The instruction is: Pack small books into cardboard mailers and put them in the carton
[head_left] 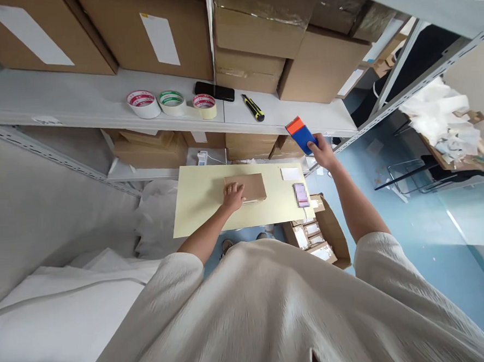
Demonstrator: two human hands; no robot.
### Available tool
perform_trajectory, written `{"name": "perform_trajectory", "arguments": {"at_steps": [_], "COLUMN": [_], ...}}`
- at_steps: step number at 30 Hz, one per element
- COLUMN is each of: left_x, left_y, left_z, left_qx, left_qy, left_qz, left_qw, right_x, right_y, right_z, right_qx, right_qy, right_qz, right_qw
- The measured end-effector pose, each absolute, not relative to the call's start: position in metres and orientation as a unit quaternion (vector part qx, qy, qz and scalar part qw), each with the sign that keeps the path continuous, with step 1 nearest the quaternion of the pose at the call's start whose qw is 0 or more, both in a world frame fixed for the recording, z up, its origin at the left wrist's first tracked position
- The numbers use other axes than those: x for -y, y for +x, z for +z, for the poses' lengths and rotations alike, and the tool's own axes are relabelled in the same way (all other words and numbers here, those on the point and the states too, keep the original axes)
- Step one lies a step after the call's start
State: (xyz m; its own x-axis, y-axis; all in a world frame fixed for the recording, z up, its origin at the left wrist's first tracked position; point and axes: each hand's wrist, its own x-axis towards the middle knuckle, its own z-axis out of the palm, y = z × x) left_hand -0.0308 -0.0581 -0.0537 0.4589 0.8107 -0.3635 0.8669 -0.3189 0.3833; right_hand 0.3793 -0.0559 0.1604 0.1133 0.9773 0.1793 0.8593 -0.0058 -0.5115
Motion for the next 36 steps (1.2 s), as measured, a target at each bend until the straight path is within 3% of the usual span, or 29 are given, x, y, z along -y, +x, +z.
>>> {"name": "perform_trajectory", "arguments": {"at_steps": [8,14,24,28,31,36], "left_x": [0.056,0.059,0.059,0.057,0.056,0.057], "left_y": [-0.026,-0.028,-0.031,-0.031,-0.03,-0.03], "left_z": [-0.061,-0.075,-0.074,-0.07,-0.07,-0.072], "left_qx": [-0.536,-0.541,-0.544,-0.547,-0.558,-0.563], "left_qy": [0.786,0.784,0.783,0.779,0.771,0.759], "left_qz": [-0.024,0.005,0.01,0.007,0.011,0.033], "left_qw": [0.307,0.304,0.302,0.306,0.308,0.326], "right_x": [-0.041,-0.098,-0.06,-0.004,0.029,0.058], "right_y": [0.407,0.426,0.408,0.356,0.313,0.262], "right_z": [0.186,0.151,0.121,0.062,0.002,-0.064], "right_qx": [0.683,0.691,0.732,0.742,0.709,0.474], "right_qy": [-0.707,-0.71,-0.636,-0.62,-0.62,-0.704], "right_qz": [-0.031,-0.049,-0.089,0.028,0.201,0.466], "right_qw": [0.182,0.128,0.228,0.255,0.27,0.251]}}
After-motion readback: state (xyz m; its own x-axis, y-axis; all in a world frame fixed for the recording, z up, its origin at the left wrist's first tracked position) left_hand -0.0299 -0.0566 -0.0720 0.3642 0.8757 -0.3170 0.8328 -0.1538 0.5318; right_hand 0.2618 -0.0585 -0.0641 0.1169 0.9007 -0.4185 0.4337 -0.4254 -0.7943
